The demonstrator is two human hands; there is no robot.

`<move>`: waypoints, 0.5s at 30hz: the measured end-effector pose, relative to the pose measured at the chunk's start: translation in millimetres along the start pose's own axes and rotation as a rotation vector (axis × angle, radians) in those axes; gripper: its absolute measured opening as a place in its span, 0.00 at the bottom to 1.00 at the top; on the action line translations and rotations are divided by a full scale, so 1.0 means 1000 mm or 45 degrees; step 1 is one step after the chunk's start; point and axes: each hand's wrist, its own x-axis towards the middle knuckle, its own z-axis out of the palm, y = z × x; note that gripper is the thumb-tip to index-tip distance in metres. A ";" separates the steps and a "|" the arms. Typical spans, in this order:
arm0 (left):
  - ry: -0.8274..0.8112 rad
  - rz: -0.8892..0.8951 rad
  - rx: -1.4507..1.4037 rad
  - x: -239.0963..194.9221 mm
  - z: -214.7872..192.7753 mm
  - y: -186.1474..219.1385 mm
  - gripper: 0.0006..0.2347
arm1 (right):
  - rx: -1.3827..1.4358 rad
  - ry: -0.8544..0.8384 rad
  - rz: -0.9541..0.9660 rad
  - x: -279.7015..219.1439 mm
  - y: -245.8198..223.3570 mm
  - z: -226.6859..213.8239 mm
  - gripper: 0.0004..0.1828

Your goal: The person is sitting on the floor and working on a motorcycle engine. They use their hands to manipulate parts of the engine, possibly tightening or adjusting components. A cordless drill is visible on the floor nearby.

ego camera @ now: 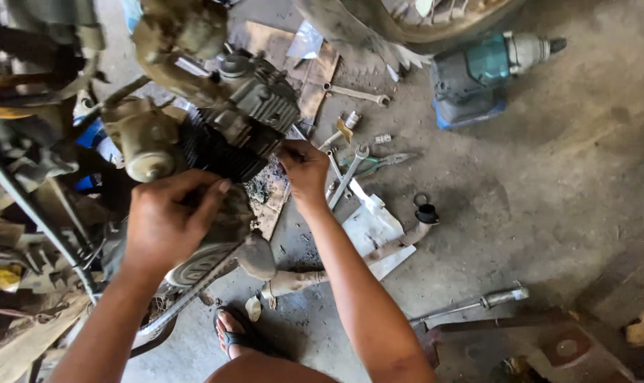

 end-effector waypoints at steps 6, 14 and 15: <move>0.026 0.050 0.064 0.001 0.010 -0.003 0.05 | 0.041 0.042 0.053 -0.004 0.013 0.004 0.05; 0.007 0.085 0.110 0.003 0.016 -0.006 0.05 | 0.089 0.014 0.208 -0.008 -0.006 0.006 0.07; 0.003 0.069 0.127 0.003 0.016 -0.005 0.05 | 0.125 -0.001 0.184 -0.009 -0.008 0.006 0.07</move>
